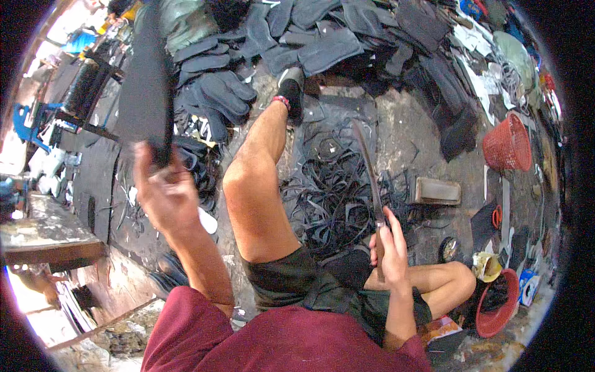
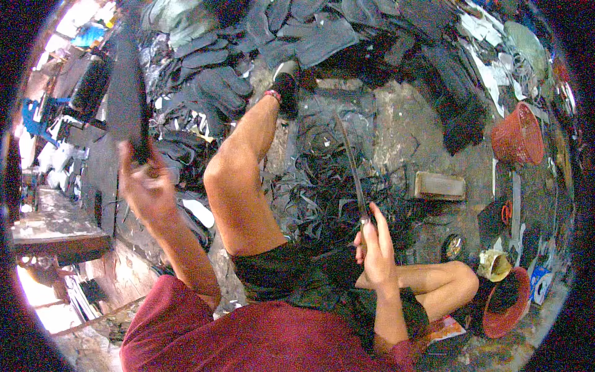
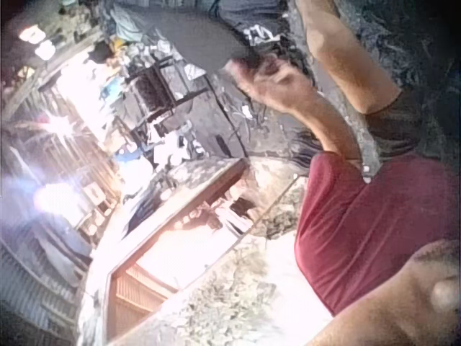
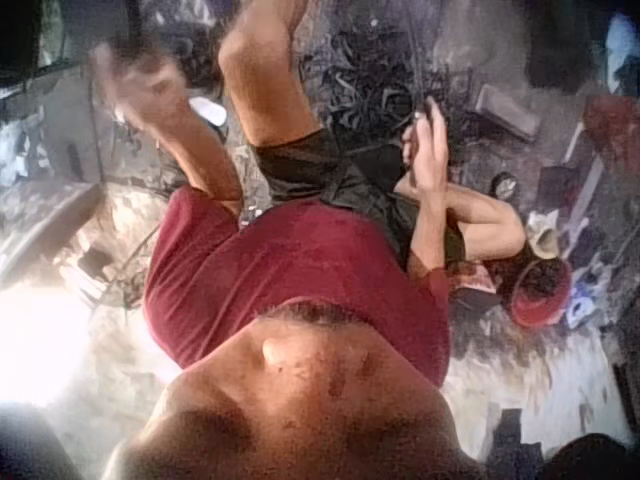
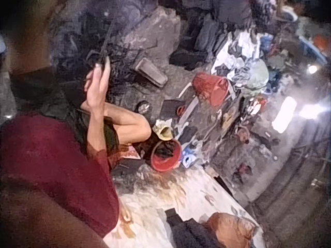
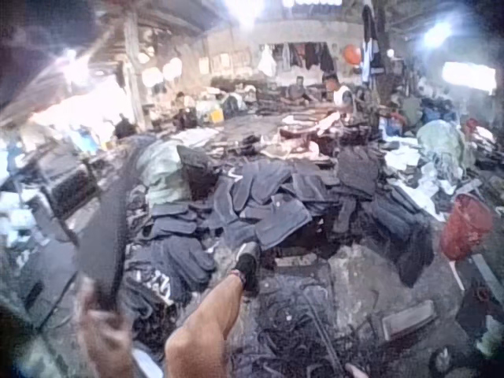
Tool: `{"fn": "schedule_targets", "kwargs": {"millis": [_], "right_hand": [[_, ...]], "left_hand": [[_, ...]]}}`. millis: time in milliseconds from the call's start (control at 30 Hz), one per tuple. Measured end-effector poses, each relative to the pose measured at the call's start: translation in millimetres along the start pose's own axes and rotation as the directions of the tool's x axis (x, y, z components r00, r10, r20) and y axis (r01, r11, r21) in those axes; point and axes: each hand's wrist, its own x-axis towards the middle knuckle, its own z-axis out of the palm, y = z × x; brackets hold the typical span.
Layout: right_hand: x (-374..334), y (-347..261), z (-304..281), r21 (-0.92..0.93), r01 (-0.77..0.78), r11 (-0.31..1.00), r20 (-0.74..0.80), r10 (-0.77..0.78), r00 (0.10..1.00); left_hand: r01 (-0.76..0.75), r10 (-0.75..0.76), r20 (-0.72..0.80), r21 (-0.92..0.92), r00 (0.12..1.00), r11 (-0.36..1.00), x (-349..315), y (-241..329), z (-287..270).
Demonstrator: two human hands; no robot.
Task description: The person sits on the floor and uses a curved knife to trim and cut black rubber shoe soles. They repeatedly pick up soles, cut along the edges, and place the trimmed pieces aside.
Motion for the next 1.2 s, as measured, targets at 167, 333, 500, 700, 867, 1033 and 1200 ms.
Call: {"fn": "schedule_targets", "kwargs": {"millis": [167,333,500,700,867,1033,1200], "right_hand": [[-35.7,17.6,-0.9,-0.233,0.555,0.799,-0.154,-0.594,0.79],[-44.1,37.6,-10.9,-0.503,0.694,0.516,-0.048,-0.818,0.573],[-54.2,69.6,-13.3,-0.457,0.689,0.562,-0.086,-0.799,0.595],[-46.6,66.0,0.8,-0.505,0.672,0.541,-0.089,-0.807,0.583],[-32.0,13.8,7.2,-0.544,0.647,0.534,-0.101,-0.807,0.581],[-44.1,-17.0,-8.7,-0.526,0.632,0.569,0.036,-0.728,0.685],[-70.8,7.0,-28.4,-0.547,0.581,0.603,0.106,-0.638,0.762]], "left_hand": [[0.475,-0.475,0.022,-0.023,0.88,0.88,-87.5,-52.1,59.3],[0.745,-0.756,0.094,-0.289,0.647,0.601,-137.3,-66.3,105.7],[0.771,-0.785,0.096,-0.293,0.612,0.566,-151.3,-78.8,116.1],[0.804,-0.817,0.06,-0.23,0.573,0.548,-151.7,-79.1,105.7],[0.787,-0.788,0.035,-0.097,0.615,0.609,-173.8,-78.0,100.4],[0.842,-0.842,0.006,-0.026,0.539,0.539,-173.0,-72.4,67.4],[0.81,-0.813,-0.02,0.111,0.581,0.576,-180.8,-71.6,50.6]]}}
